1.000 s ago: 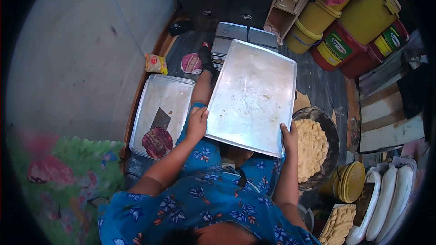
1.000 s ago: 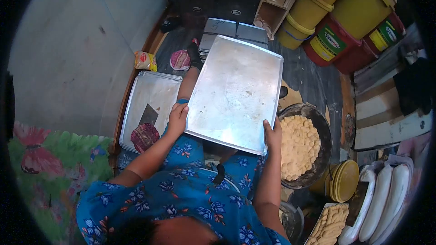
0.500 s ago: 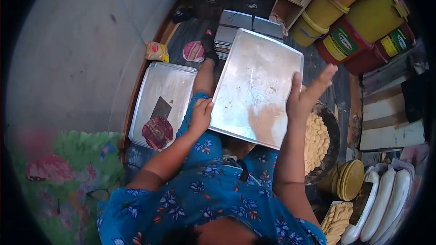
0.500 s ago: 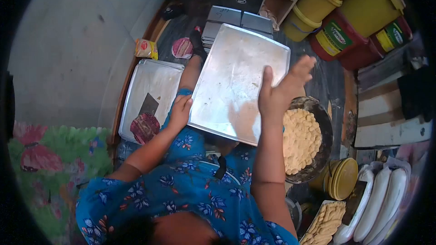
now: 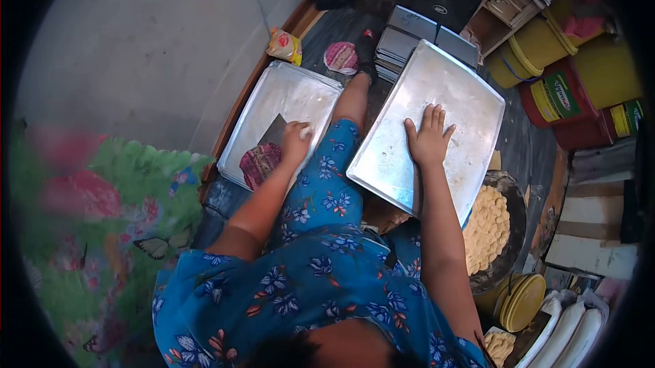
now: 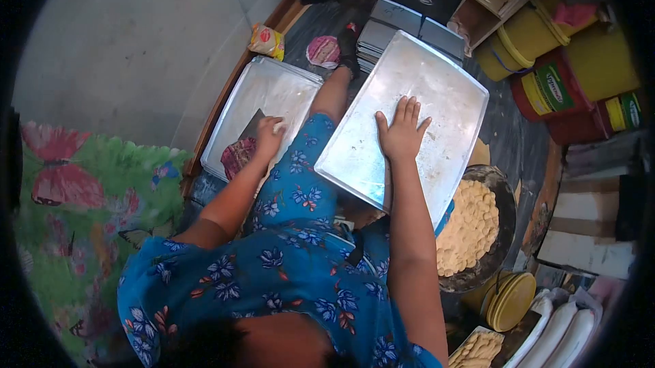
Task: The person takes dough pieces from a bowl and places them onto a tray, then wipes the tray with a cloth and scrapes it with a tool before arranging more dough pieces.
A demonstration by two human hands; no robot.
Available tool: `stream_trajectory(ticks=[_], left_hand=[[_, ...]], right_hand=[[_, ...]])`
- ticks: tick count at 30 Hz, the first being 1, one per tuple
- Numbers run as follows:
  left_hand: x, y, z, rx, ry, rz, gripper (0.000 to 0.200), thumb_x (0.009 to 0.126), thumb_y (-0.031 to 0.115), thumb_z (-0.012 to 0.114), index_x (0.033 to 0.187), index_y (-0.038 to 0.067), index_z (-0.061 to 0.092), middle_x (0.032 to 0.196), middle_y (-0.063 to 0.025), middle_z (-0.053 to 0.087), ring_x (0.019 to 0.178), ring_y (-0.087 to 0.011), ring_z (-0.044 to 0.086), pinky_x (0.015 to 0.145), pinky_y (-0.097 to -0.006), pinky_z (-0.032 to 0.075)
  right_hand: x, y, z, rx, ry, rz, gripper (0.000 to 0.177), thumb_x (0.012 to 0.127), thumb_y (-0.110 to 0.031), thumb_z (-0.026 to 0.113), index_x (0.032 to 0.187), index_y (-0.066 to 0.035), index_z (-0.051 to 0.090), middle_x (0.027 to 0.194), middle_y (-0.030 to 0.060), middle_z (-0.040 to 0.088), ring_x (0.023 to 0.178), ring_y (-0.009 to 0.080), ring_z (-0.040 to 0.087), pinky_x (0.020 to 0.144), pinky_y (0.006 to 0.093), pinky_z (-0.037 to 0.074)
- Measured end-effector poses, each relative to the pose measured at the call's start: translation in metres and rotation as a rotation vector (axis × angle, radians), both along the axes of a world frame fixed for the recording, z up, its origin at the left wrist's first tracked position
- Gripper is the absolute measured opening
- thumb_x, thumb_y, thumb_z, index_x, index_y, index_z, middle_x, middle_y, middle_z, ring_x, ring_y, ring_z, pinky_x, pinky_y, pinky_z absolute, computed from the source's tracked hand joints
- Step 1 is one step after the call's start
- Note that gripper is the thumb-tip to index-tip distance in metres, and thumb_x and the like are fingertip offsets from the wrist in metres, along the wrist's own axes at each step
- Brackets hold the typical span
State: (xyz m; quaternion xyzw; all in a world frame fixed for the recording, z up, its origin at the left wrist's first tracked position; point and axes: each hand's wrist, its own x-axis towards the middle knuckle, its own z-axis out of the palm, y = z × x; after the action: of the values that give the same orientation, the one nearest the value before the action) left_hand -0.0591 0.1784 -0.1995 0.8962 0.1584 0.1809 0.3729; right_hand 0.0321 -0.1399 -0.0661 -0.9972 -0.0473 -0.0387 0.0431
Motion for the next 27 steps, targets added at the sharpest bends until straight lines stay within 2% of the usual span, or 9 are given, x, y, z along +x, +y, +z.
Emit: stream_trajectory(ticks=[2, 4, 6, 10, 13, 16, 19, 23, 27], left_hand=[[0.012, 0.031, -0.039, 0.048, 0.021, -0.030, 0.035, 0.080, 0.023, 0.072, 0.110, 0.007, 0.067, 0.121, -0.0211, 0.057, 0.114, -0.0361, 0.053, 0.099, -0.0430, 0.042], [-0.008, 0.078, -0.058, 0.058, 0.282, 0.120, 0.047, 0.075, 0.029, 0.076, 0.115, 0.007, 0.065, 0.125, -0.0209, 0.055, 0.118, -0.0365, 0.052, 0.101, -0.0443, 0.042], [-0.009, 0.108, -0.074, 0.082, 0.510, 0.148, 0.068, 0.070, 0.038, 0.080, 0.126, 0.006, 0.057, 0.134, -0.0212, 0.050, 0.125, -0.0370, 0.048, 0.104, -0.0451, 0.040], [-0.006, 0.125, -0.088, 0.182, 0.756, 0.164, 0.099, 0.064, 0.046, 0.083, 0.144, 0.010, 0.036, 0.150, -0.0211, 0.032, 0.138, -0.0378, 0.033, 0.108, -0.0519, 0.036], [0.002, 0.124, -0.092, 0.197, 0.886, 0.214, 0.106, 0.063, 0.047, 0.084, 0.147, 0.012, 0.030, 0.152, -0.0216, 0.029, 0.139, -0.0395, 0.029, 0.109, -0.0547, 0.033], [0.007, 0.112, -0.096, 0.319, 0.889, 0.267, 0.110, 0.061, 0.047, 0.085, 0.148, 0.013, 0.027, 0.149, -0.0225, 0.032, 0.137, -0.0398, 0.032, 0.108, -0.0537, 0.032], [0.013, 0.109, -0.080, 0.291, 0.941, 0.277, 0.114, 0.059, 0.046, 0.087, 0.149, 0.015, 0.026, 0.144, -0.0222, 0.037, 0.135, -0.0387, 0.035, 0.107, -0.0537, 0.032], [0.019, 0.114, -0.076, 0.317, 0.969, 0.260, 0.120, 0.053, 0.047, 0.089, 0.149, 0.018, 0.024, 0.142, -0.0182, 0.039, 0.132, -0.0363, 0.038, 0.103, -0.0556, 0.033], [0.022, 0.111, -0.066, 0.302, 0.988, 0.266, 0.122, 0.052, 0.044, 0.091, 0.150, 0.018, 0.022, 0.141, -0.0168, 0.042, 0.133, -0.0364, 0.037, 0.104, -0.0561, 0.031]], right_hand=[[0.002, -0.006, -0.003, 0.006, -0.020, -0.013, 0.081, 0.094, -0.060, 0.034, 0.150, -0.002, 0.023, 0.157, 0.0165, 0.020, 0.147, 0.0283, 0.014, 0.115, 0.0584, 0.001], [0.001, 0.000, -0.002, 0.001, -0.019, 0.007, 0.080, 0.094, -0.059, 0.035, 0.150, -0.002, 0.024, 0.157, 0.0166, 0.020, 0.147, 0.0283, 0.014, 0.115, 0.0585, 0.001], [0.000, 0.001, 0.002, 0.003, -0.002, -0.005, 0.081, 0.094, -0.059, 0.036, 0.150, -0.003, 0.023, 0.157, 0.0166, 0.020, 0.147, 0.0280, 0.013, 0.116, 0.0581, 0.002], [-0.002, 0.001, 0.005, 0.011, -0.012, -0.008, 0.081, 0.094, -0.060, 0.036, 0.150, -0.003, 0.023, 0.157, 0.0178, 0.021, 0.147, 0.0298, 0.016, 0.116, 0.0576, 0.005], [-0.002, 0.002, 0.006, -0.006, -0.020, -0.016, 0.082, 0.094, -0.061, 0.035, 0.150, -0.003, 0.023, 0.157, 0.0178, 0.021, 0.147, 0.0295, 0.016, 0.116, 0.0574, 0.005], [-0.003, 0.002, 0.006, -0.004, -0.024, -0.020, 0.080, 0.094, -0.060, 0.035, 0.150, -0.003, 0.023, 0.156, 0.0176, 0.022, 0.147, 0.0288, 0.015, 0.116, 0.0573, 0.005], [-0.004, 0.003, 0.010, 0.011, -0.021, -0.023, 0.078, 0.095, -0.057, 0.036, 0.150, -0.003, 0.025, 0.156, 0.0173, 0.023, 0.147, 0.0276, 0.015, 0.116, 0.0573, 0.005], [-0.003, 0.002, 0.007, 0.018, -0.022, -0.022, 0.081, 0.094, -0.061, 0.035, 0.150, -0.004, 0.023, 0.157, 0.0177, 0.020, 0.147, 0.0295, 0.014, 0.116, 0.0564, 0.004], [-0.005, 0.001, 0.002, 0.064, -0.076, -0.018, 0.077, 0.094, -0.057, 0.038, 0.149, -0.004, 0.028, 0.156, 0.0175, 0.023, 0.147, 0.0284, 0.016, 0.116, 0.0569, 0.004]])
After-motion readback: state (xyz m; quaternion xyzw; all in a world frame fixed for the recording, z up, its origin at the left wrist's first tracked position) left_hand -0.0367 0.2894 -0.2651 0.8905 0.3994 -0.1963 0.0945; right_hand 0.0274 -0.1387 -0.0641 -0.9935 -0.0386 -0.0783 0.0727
